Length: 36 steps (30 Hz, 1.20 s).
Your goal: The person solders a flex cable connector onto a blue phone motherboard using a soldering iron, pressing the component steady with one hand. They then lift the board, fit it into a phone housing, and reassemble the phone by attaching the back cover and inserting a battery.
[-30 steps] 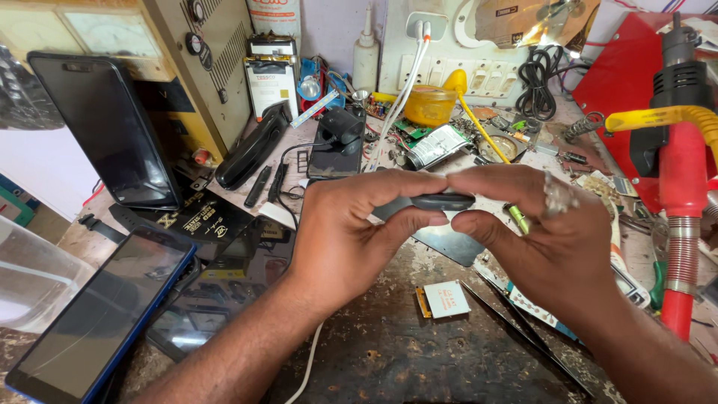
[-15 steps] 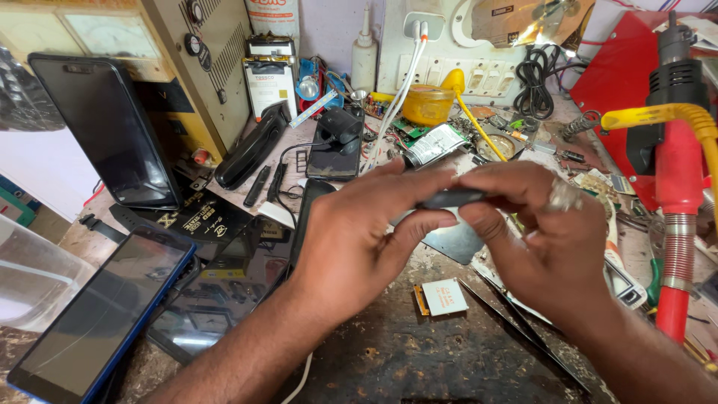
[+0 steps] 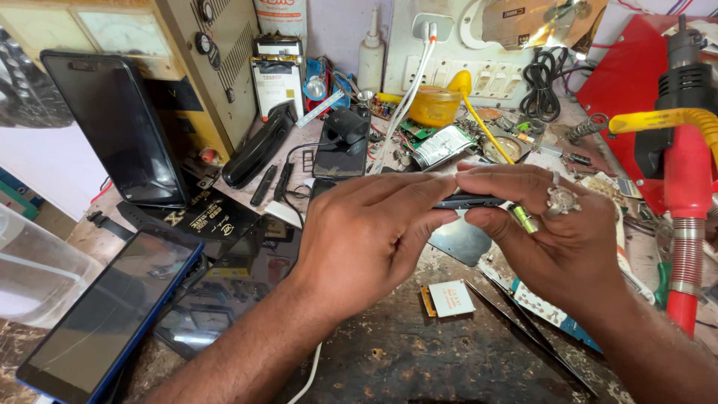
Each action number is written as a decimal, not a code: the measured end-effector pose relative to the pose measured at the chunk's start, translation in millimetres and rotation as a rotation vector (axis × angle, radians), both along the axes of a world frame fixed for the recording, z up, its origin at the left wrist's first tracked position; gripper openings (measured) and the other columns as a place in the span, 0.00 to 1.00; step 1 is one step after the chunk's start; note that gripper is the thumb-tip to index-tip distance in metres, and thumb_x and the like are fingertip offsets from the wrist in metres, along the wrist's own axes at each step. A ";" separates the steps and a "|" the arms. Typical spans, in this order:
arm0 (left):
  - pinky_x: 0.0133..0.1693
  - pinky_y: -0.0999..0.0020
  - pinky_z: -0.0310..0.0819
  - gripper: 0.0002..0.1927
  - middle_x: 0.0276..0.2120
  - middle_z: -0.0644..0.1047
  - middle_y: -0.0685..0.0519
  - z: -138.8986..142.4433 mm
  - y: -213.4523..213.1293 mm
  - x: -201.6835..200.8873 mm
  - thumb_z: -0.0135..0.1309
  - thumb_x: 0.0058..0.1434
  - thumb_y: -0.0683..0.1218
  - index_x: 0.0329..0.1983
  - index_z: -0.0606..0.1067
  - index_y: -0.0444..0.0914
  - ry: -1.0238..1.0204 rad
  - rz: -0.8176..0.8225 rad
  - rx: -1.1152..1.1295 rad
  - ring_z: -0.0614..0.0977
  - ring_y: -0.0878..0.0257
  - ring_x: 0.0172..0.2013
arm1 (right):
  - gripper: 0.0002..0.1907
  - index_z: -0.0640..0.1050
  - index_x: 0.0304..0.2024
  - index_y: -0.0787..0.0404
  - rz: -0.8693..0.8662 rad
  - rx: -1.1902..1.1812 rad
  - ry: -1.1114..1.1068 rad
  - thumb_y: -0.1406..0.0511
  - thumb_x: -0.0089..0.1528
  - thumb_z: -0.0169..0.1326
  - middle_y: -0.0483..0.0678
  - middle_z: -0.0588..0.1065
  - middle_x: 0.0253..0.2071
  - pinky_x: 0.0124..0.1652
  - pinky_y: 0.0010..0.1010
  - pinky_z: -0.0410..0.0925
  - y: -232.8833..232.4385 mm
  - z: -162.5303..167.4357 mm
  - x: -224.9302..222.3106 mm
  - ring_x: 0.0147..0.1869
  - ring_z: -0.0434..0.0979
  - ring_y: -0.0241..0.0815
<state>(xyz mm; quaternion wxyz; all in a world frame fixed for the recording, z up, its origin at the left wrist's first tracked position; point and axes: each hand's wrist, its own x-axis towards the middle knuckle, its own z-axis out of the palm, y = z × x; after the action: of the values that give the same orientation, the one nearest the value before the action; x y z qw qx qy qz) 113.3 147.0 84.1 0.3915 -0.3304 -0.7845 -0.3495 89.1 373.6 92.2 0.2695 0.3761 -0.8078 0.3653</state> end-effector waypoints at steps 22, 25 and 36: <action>0.61 0.64 0.83 0.16 0.54 0.83 0.49 -3.1 -1.2 -4.6 0.64 0.67 0.45 0.57 0.79 0.40 -0.071 -0.260 0.151 0.86 0.57 0.57 | 0.13 0.79 0.51 0.60 0.060 -0.056 0.138 0.65 0.64 0.63 0.49 0.79 0.53 0.57 0.30 0.75 -0.8 10.8 9.8 0.58 0.82 0.41; 0.58 0.66 0.84 0.16 0.54 0.83 0.48 -4.9 3.7 0.2 0.65 0.66 0.45 0.56 0.79 0.40 -0.113 -0.260 0.180 0.87 0.57 0.57 | 0.13 0.79 0.47 0.60 0.064 -0.077 0.177 0.64 0.61 0.65 0.49 0.79 0.50 0.54 0.30 0.75 0.1 10.1 11.1 0.55 0.81 0.39; 0.55 0.64 0.80 0.22 0.53 0.80 0.44 4.5 5.1 1.8 0.63 0.61 0.44 0.57 0.75 0.35 -0.106 -0.285 0.204 0.83 0.55 0.54 | 0.10 0.79 0.50 0.62 0.157 -0.236 0.020 0.68 0.67 0.63 0.50 0.79 0.52 0.57 0.29 0.74 6.8 -8.6 2.8 0.58 0.81 0.40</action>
<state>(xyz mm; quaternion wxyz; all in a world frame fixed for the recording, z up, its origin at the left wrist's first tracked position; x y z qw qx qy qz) 115.1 152.2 88.6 0.3274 -0.3780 -0.7097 -0.4962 91.9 380.4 83.6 0.2906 0.4074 -0.7246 0.4739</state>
